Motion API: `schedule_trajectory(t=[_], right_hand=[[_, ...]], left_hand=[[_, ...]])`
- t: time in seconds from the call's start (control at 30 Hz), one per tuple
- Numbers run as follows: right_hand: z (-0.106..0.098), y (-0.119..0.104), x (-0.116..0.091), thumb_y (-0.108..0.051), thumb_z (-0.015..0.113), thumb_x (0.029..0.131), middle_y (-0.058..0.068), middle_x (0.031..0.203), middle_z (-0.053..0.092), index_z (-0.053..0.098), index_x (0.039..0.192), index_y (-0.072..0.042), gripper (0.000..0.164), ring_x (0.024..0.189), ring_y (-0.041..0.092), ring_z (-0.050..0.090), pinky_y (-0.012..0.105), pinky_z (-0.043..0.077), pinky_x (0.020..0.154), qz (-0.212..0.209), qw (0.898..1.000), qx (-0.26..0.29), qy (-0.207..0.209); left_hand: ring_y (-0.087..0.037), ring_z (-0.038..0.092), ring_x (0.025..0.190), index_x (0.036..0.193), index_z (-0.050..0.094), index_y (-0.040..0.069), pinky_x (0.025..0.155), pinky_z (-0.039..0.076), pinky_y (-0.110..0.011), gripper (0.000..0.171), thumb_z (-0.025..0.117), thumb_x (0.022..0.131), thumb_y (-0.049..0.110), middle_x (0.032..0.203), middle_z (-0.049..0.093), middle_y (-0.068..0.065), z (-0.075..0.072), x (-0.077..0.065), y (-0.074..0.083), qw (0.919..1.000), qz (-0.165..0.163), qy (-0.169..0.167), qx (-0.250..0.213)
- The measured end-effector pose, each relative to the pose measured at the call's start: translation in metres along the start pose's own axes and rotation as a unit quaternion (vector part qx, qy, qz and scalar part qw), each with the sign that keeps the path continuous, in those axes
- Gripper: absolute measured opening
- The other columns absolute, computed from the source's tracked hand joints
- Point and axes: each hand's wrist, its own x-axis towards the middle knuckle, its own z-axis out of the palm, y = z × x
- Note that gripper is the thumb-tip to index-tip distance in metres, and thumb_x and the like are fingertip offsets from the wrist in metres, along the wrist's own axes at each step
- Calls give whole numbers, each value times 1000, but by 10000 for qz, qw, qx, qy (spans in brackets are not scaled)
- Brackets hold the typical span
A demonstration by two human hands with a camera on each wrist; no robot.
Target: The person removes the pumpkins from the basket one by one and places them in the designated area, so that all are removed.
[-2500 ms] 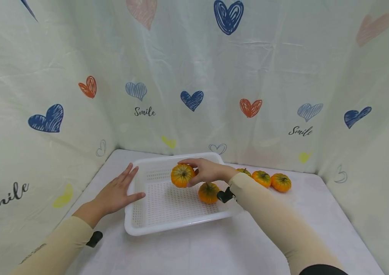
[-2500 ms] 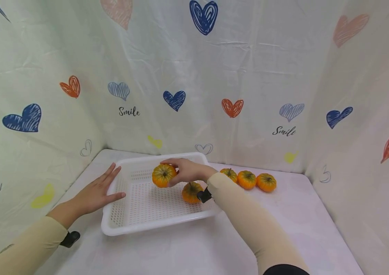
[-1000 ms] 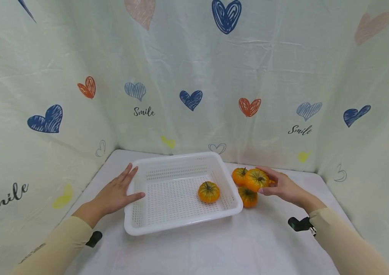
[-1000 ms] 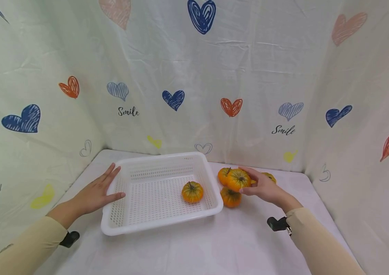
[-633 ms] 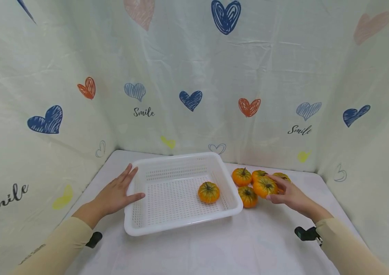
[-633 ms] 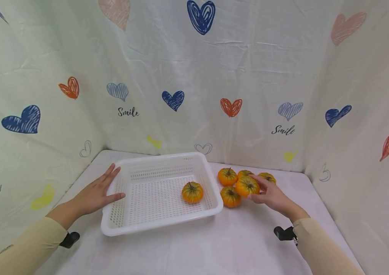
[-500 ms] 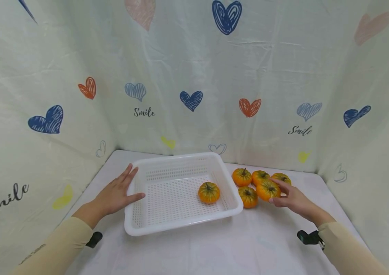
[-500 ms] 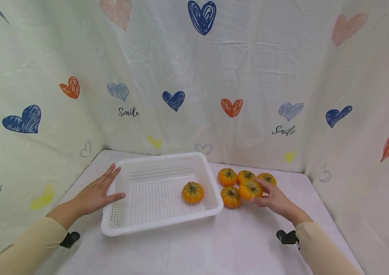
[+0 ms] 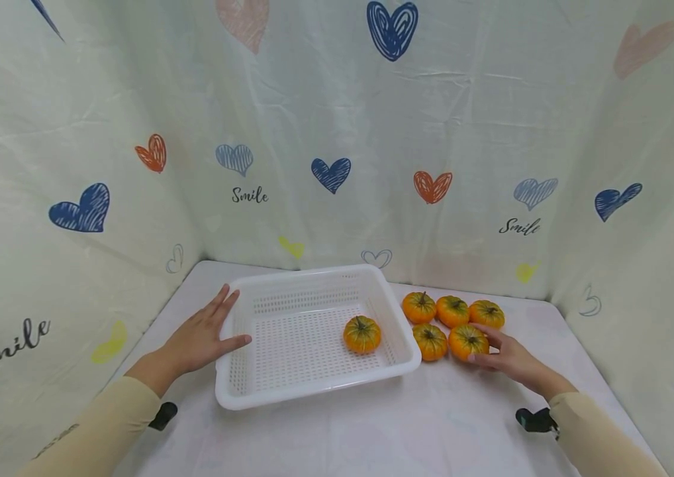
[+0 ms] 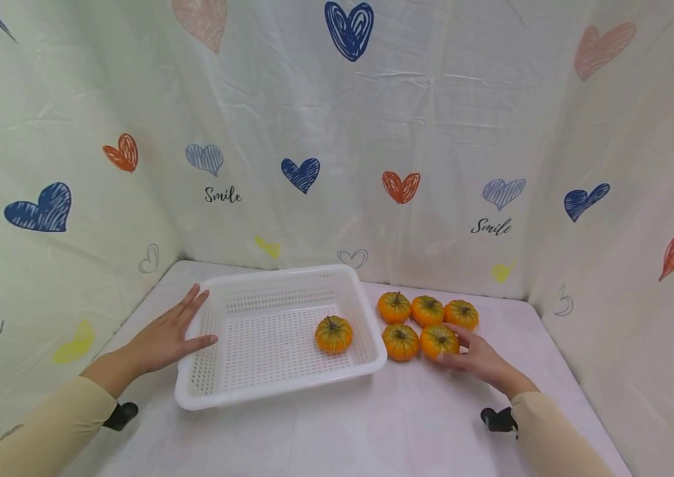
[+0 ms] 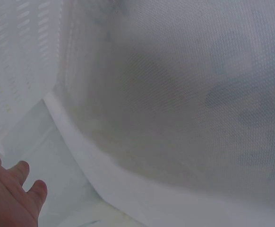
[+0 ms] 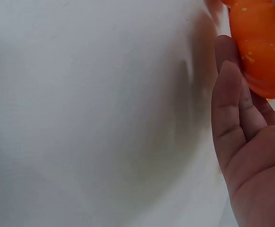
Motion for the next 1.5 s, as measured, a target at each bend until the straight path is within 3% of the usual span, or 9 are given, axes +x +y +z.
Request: schedule_trajectory(t=[0.13,0.27,0.53,0.83,1.17,1.5], right_hand=[[3,7,2,-41,75,88,39,149,30,25,156,-3,92,128,51,42,65,42,99,45,9996,-260,70],[4,12,4,-43,76,87,39,149,30,26,156,-4,94,128,52,41,66,41,99,89,9994,-314,132],[6,17,8,-46,76,86,34,148,32,26,156,-6,96,122,47,46,60,47,96,211,9988,-372,226],[9,20,11,-48,77,85,34,142,36,22,156,-4,100,93,24,61,44,56,86,354,9988,-251,242],[11,20,11,-48,78,84,34,145,34,24,154,0,101,93,25,62,43,57,84,260,9986,-351,311],[12,21,12,-47,78,84,31,143,38,26,155,-4,97,87,24,60,40,56,81,261,9985,-371,323]], left_hand=[[-49,19,144,159,15,3,110,25,-67,98,61,92,58,165,4,-21,0,0,1,10000,-14,-17,-1],[-49,19,144,159,15,3,110,25,-67,98,61,92,58,165,5,-21,1,1,-1,10000,17,16,26],[-49,20,144,158,16,2,110,25,-66,98,62,92,56,164,6,-22,1,1,-1,10000,34,41,54],[-48,19,145,158,16,2,110,25,-66,97,62,92,56,164,5,-22,1,0,0,10000,26,33,-9],[-49,19,144,158,15,2,110,24,-67,98,61,92,58,164,5,-22,1,1,-1,10000,34,20,43],[-48,18,145,159,14,3,111,23,-67,99,59,92,61,165,4,-20,2,1,-2,10000,11,1,50]])
